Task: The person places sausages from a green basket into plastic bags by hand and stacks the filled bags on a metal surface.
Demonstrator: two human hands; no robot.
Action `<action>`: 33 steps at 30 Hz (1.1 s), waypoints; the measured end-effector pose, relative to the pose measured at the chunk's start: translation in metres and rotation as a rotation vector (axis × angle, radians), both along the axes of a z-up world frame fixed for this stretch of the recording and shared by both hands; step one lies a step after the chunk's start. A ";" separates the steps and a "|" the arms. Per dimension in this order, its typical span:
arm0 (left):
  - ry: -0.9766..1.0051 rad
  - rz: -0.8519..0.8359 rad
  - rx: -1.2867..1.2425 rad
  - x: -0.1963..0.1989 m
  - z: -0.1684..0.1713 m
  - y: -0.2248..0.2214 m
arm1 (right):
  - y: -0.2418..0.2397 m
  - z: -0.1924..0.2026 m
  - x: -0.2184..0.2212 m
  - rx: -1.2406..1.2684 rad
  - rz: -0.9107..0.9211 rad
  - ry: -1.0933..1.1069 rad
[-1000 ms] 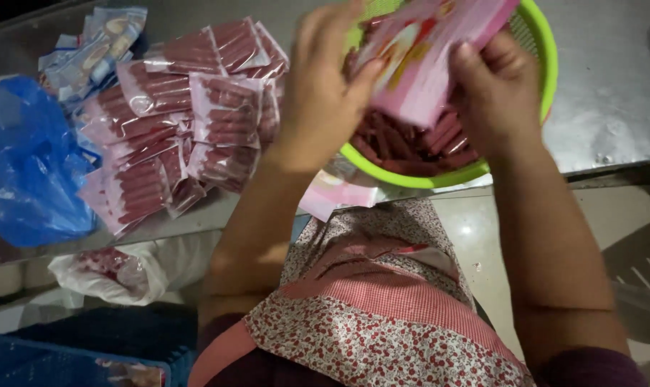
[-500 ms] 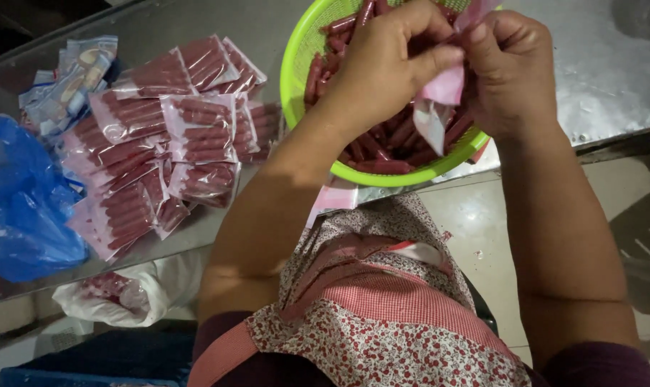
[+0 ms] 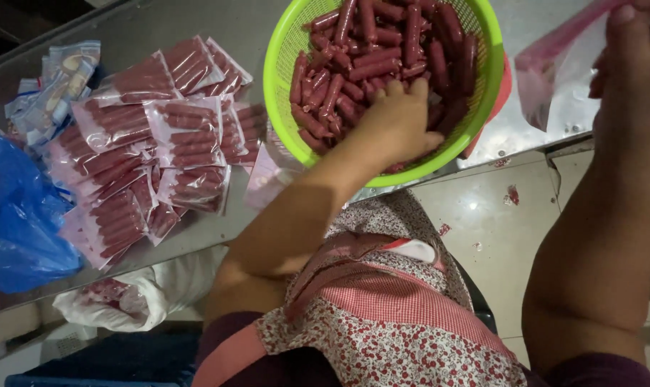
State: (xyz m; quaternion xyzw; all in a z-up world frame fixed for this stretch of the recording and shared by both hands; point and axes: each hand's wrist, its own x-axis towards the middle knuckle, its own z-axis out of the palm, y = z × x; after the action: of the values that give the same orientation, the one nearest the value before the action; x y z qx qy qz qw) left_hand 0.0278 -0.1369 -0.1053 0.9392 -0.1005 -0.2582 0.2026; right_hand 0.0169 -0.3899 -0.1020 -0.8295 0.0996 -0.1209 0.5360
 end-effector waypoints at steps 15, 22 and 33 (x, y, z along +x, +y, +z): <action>-0.109 0.015 0.093 0.018 -0.029 -0.010 | -0.007 -0.041 0.002 0.178 0.086 -0.269; -0.171 0.000 -0.014 0.019 -0.007 0.020 | 0.005 -0.035 0.011 0.210 0.149 -0.364; 0.481 0.791 -1.669 0.034 -0.035 0.136 | 0.103 -0.018 0.072 -0.468 0.308 -0.587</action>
State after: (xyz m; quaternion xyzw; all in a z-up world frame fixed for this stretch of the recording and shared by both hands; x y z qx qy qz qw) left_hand 0.0615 -0.0009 -0.1405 0.3794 0.1170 -0.2021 0.8953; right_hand 0.0888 -0.2866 -0.1200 -0.8646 -0.2134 -0.2902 0.3502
